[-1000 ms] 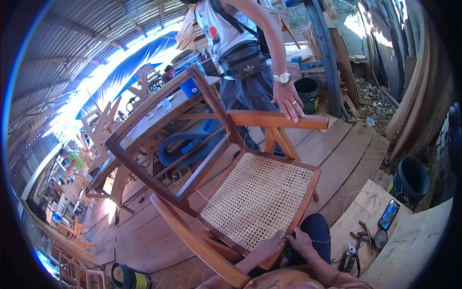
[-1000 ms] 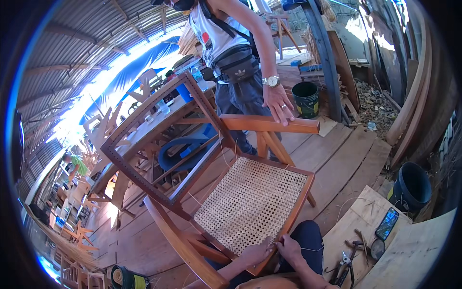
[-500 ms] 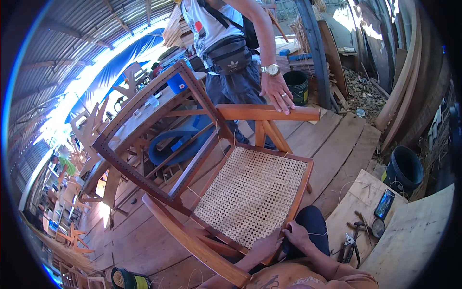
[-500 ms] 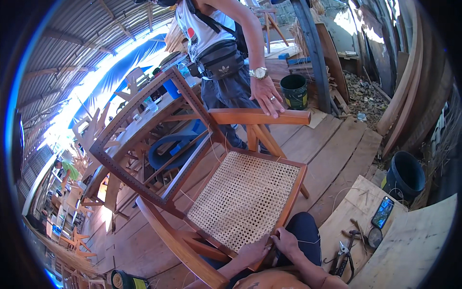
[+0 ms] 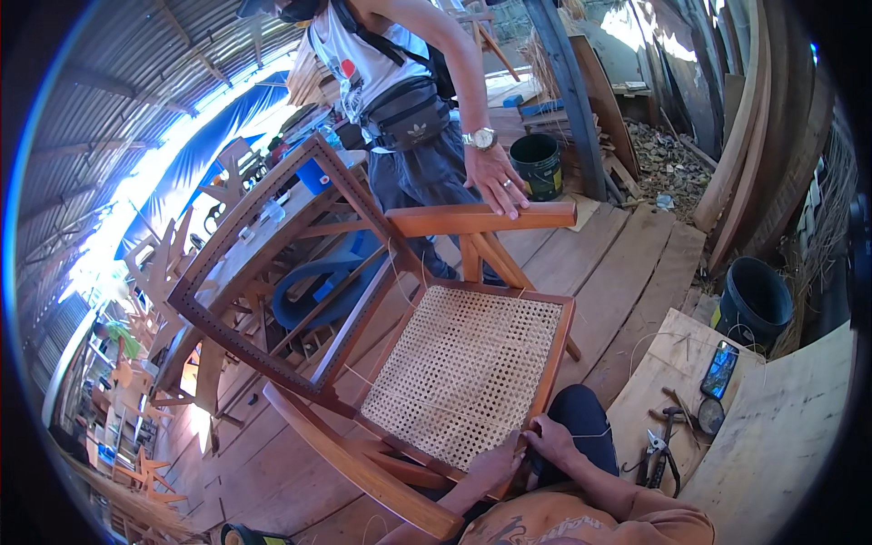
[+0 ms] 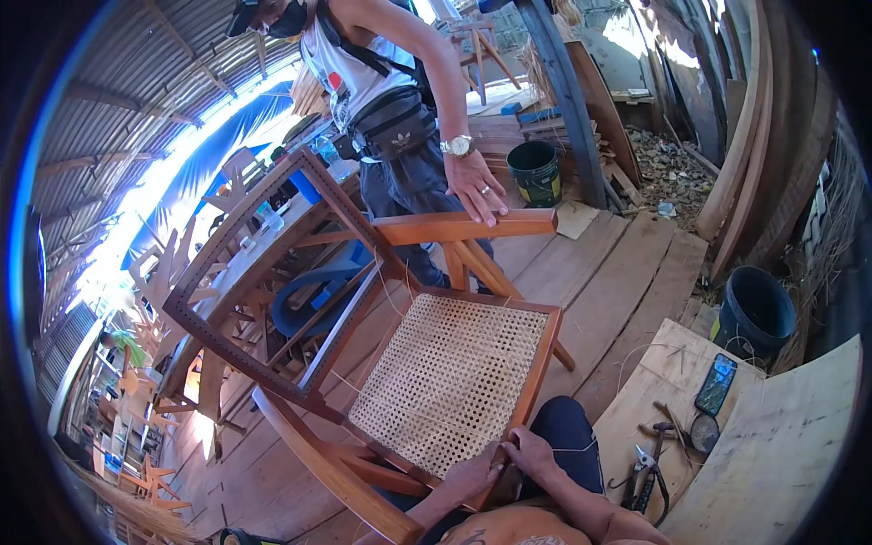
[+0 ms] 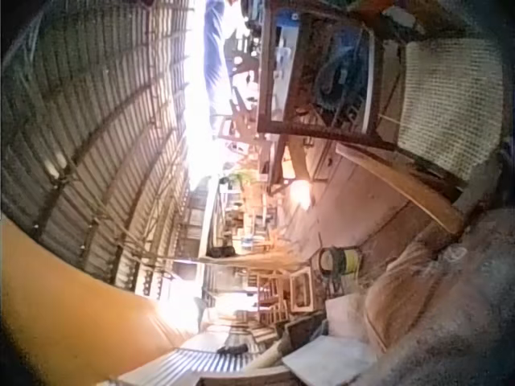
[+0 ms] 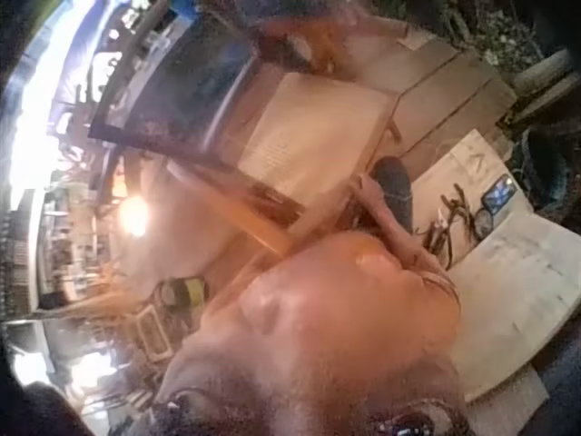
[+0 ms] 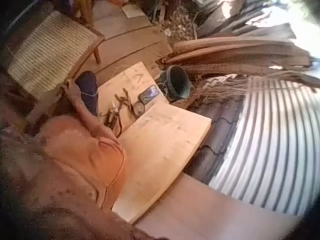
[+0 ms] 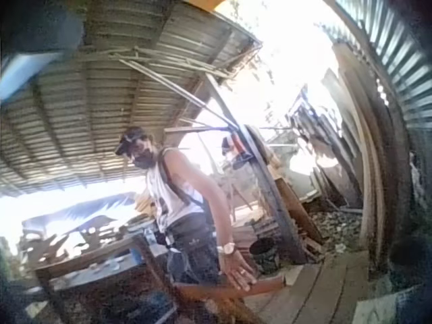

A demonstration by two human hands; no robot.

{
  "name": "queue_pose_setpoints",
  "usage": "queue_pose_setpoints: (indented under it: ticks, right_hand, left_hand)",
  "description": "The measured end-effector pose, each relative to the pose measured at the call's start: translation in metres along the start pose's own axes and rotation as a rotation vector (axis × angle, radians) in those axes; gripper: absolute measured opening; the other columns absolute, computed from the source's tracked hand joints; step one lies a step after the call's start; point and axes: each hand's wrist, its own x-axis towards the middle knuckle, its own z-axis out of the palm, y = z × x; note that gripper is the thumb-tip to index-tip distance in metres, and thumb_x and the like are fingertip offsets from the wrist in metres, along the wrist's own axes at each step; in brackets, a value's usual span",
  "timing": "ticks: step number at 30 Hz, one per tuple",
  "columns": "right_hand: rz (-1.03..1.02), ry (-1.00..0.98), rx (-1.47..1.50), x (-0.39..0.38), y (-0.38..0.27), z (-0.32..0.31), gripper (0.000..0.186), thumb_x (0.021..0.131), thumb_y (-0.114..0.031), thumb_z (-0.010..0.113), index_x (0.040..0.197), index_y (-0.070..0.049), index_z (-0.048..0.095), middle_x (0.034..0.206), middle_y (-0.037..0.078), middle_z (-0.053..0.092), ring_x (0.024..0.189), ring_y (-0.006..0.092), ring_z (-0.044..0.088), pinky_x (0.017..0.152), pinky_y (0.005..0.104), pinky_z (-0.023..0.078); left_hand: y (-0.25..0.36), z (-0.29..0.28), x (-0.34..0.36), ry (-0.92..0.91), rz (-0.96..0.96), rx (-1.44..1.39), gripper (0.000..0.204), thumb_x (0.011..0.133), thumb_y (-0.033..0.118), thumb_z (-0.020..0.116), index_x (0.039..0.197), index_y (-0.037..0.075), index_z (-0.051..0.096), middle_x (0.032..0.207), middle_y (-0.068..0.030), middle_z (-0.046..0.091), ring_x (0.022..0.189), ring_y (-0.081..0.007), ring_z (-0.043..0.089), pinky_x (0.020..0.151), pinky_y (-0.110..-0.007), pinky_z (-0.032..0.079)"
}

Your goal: Repairing the seat of a wooden chair with cane webbing.

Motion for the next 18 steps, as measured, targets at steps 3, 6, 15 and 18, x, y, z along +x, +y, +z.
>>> queue_pose_setpoints:
  ticks: [3,6,15,18]
  right_hand:
    - [-0.006,-0.004,-0.003,-0.001,-0.006,-0.003,0.027,0.078,-0.027,0.065,0.089,-0.005,0.053,0.077,0.015,0.06,0.073,0.0311,0.061,0.064,0.0374,0.048]
    - [0.003,-0.009,0.005,-0.001,-0.008,-0.005,0.027,0.077,-0.026,0.065,0.088,-0.005,0.053,0.077,0.015,0.06,0.073,0.0312,0.061,0.063,0.0372,0.048]
    - [-0.065,-0.017,-0.067,0.001,-0.005,-0.006,0.027,0.077,-0.022,0.067,0.09,-0.003,0.052,0.077,0.015,0.061,0.071,0.0287,0.062,0.064,0.035,0.049]
    - [-0.046,-0.018,-0.056,-0.001,-0.007,-0.007,0.026,0.078,-0.024,0.065,0.091,-0.005,0.053,0.079,0.015,0.061,0.074,0.0309,0.061,0.066,0.0368,0.048]
  left_hand:
    - [0.003,-0.002,-0.004,-0.029,-0.026,-0.019,0.048,0.089,0.037,0.044,0.127,0.012,0.03,0.067,-0.0213,0.061,0.061,-0.0386,0.062,0.054,-0.05,0.048]
    - [0.007,-0.008,-0.003,-0.031,-0.031,-0.022,0.048,0.088,0.036,0.045,0.126,0.011,0.031,0.067,-0.0213,0.061,0.061,-0.0385,0.062,0.053,-0.05,0.049]
    - [0.002,0.001,-0.006,0.064,0.021,-0.061,0.047,0.088,0.034,0.047,0.124,0.007,0.034,0.07,-0.021,0.062,0.06,-0.0378,0.062,0.052,-0.049,0.049]
    - [0.002,0.002,-0.005,0.066,0.037,-0.073,0.047,0.088,0.035,0.046,0.124,0.007,0.034,0.073,-0.0214,0.062,0.062,-0.0378,0.062,0.053,-0.049,0.05]
